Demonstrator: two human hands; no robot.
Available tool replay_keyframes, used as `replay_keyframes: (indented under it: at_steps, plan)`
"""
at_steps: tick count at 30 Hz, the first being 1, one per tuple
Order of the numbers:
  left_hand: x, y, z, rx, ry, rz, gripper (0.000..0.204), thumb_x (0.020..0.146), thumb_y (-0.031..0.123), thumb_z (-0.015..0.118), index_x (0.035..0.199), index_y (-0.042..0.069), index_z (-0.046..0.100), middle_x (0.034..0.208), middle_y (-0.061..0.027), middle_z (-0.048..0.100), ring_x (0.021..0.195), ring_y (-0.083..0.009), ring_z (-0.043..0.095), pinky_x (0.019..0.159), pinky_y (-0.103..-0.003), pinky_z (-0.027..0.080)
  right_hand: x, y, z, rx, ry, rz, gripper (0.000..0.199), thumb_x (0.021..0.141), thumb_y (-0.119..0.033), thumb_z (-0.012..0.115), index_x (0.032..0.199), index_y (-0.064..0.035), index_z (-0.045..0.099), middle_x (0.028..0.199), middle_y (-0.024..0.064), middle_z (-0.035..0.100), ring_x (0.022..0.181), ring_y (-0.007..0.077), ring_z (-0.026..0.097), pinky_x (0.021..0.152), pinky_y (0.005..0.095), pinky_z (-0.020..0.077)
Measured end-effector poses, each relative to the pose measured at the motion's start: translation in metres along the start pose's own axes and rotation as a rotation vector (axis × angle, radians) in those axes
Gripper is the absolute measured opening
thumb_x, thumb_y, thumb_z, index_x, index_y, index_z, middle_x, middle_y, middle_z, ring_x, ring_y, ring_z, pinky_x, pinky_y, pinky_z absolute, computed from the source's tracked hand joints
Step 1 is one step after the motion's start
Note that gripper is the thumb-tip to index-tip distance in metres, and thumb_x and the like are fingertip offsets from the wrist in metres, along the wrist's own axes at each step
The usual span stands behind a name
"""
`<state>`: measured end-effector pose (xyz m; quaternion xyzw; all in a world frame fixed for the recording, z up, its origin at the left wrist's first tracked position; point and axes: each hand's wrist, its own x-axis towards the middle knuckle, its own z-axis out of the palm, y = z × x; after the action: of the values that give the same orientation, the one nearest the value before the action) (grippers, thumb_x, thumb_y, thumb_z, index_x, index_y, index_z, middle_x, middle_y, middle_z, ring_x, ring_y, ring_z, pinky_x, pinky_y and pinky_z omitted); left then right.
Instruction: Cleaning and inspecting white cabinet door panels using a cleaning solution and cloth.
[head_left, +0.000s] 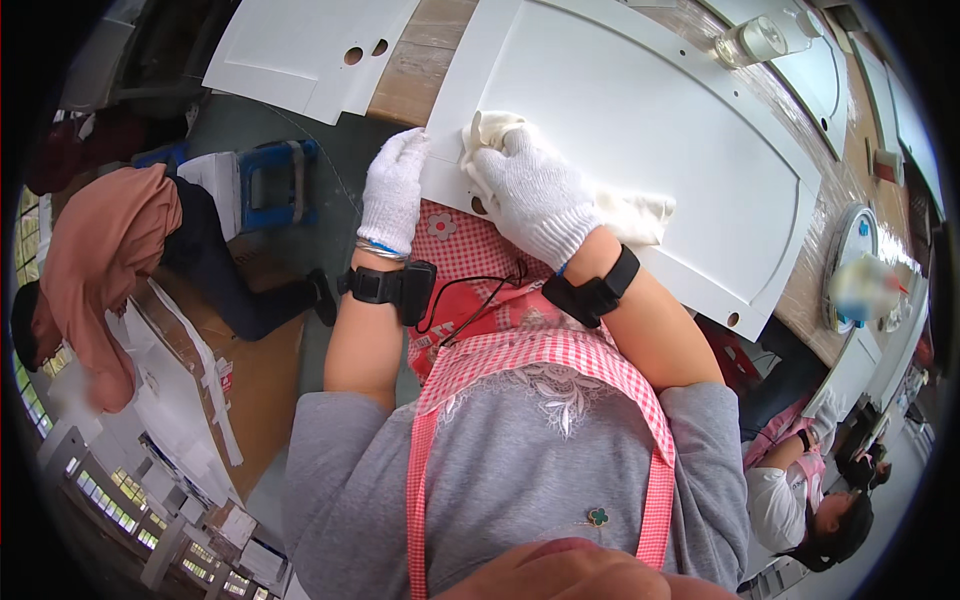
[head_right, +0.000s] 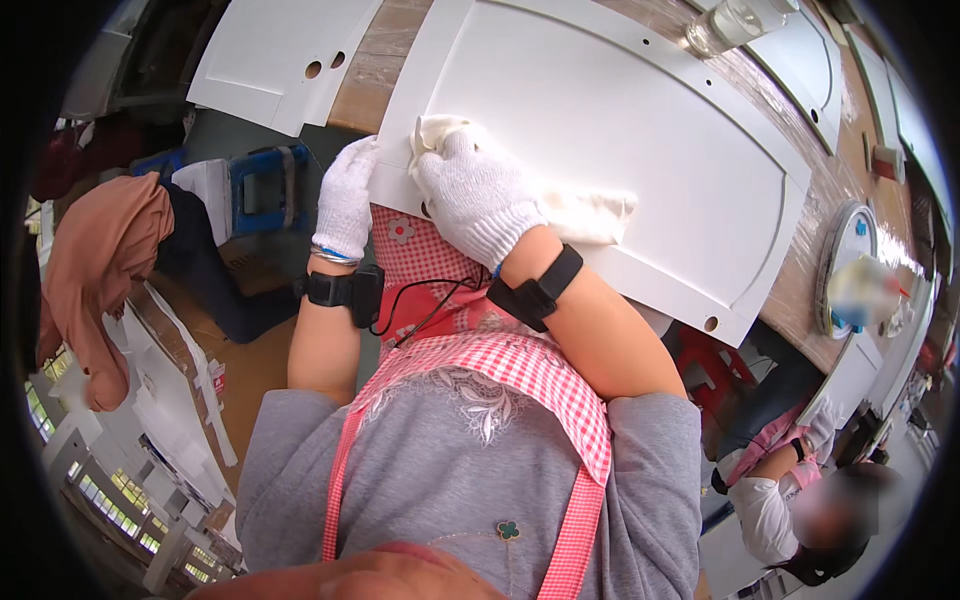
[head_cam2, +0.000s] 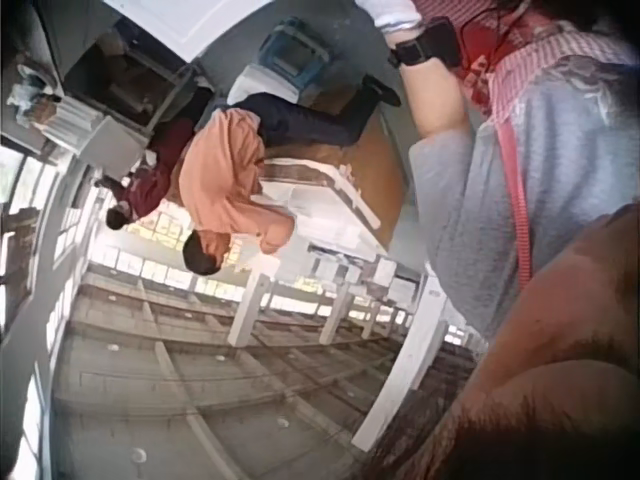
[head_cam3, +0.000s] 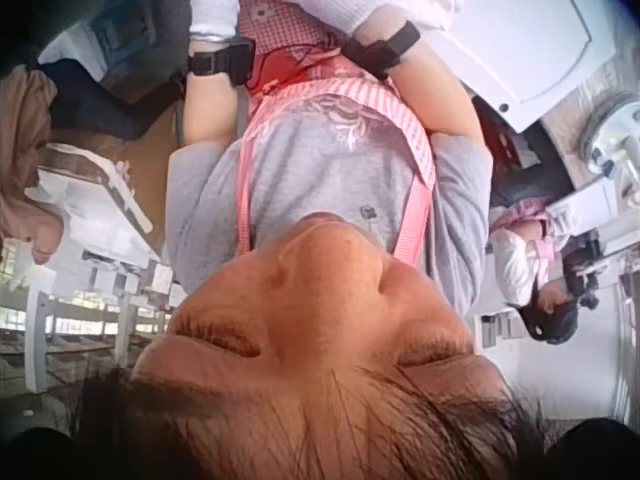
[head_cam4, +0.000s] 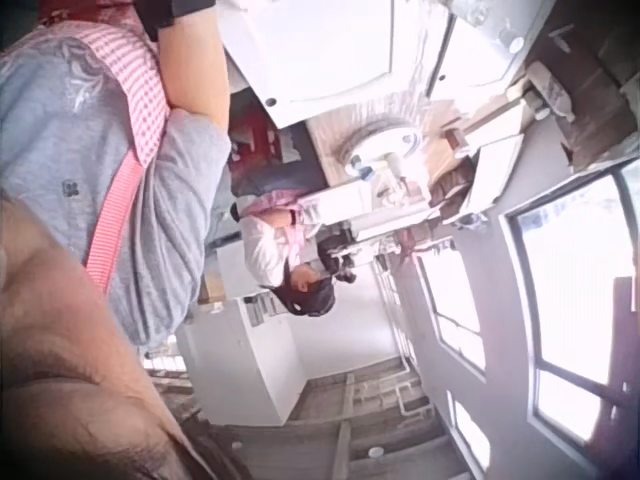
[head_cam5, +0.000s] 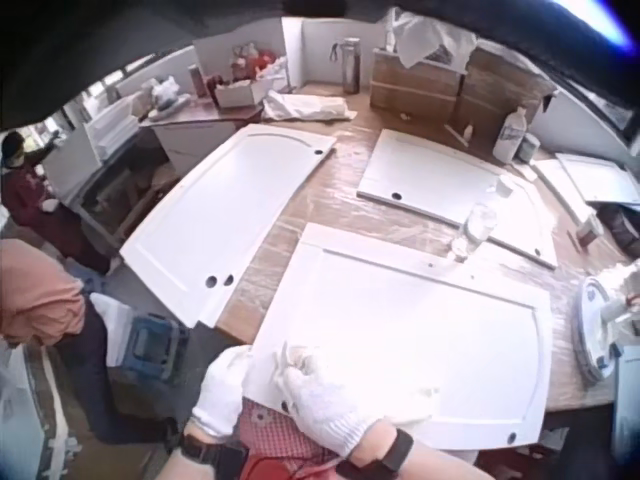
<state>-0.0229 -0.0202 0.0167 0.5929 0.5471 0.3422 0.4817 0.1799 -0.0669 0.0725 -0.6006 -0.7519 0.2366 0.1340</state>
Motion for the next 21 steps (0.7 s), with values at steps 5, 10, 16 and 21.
replay_keyframes:
  at_steps: [5, 10, 16, 21]
  plan:
    - [-0.005, -0.006, -0.010, -0.035, -0.059, -0.163, 0.037, 0.104, 0.026, 0.054, 0.122, -0.005, 0.064, 0.114, -0.0151, 0.070, 0.106, -0.0214, 0.067, 0.095, -0.032, 0.051, -0.131, 0.071, -0.033, -0.101, 0.261, 0.479, 0.027, 0.098, -0.026, 0.063, 0.119, -0.0093, 0.066, 0.119, 0.0211, 0.060, 0.102, 0.0395, 0.064, 0.083, 0.0471, 0.0550]
    - [0.001, -0.028, 0.011, -0.165, -0.204, 0.001, 0.038, 0.106, 0.029, 0.052, 0.125, -0.003, 0.061, 0.117, -0.0148, 0.068, 0.105, -0.0222, 0.069, 0.091, -0.035, 0.056, -0.218, 0.169, -0.062, -0.430, 0.435, 1.076, 0.032, 0.098, -0.029, 0.060, 0.120, -0.0080, 0.066, 0.111, 0.0255, 0.064, 0.104, 0.0423, 0.062, 0.088, 0.0499, 0.0519]
    - [-0.003, -0.001, 0.036, -0.830, -0.121, -0.535, 0.039, 0.106, 0.029, 0.053, 0.133, 0.002, 0.054, 0.120, -0.0138, 0.066, 0.106, -0.0268, 0.069, 0.090, -0.042, 0.060, -0.046, 0.038, -0.014, -0.005, 0.317, 0.488, 0.021, 0.095, -0.026, 0.058, 0.102, -0.0066, 0.064, 0.104, 0.0233, 0.062, 0.089, 0.0420, 0.065, 0.074, 0.0516, 0.0555]
    - [0.003, -0.013, 0.029, -0.681, -0.238, -0.510, 0.039, 0.111, 0.031, 0.041, 0.130, 0.000, 0.055, 0.121, -0.0129, 0.066, 0.103, -0.0233, 0.067, 0.085, -0.036, 0.058, -0.013, -0.035, 0.041, -0.238, 0.198, 0.188, 0.019, 0.087, -0.020, 0.062, 0.100, -0.0070, 0.067, 0.105, 0.0182, 0.060, 0.098, 0.0332, 0.065, 0.078, 0.0444, 0.0568]
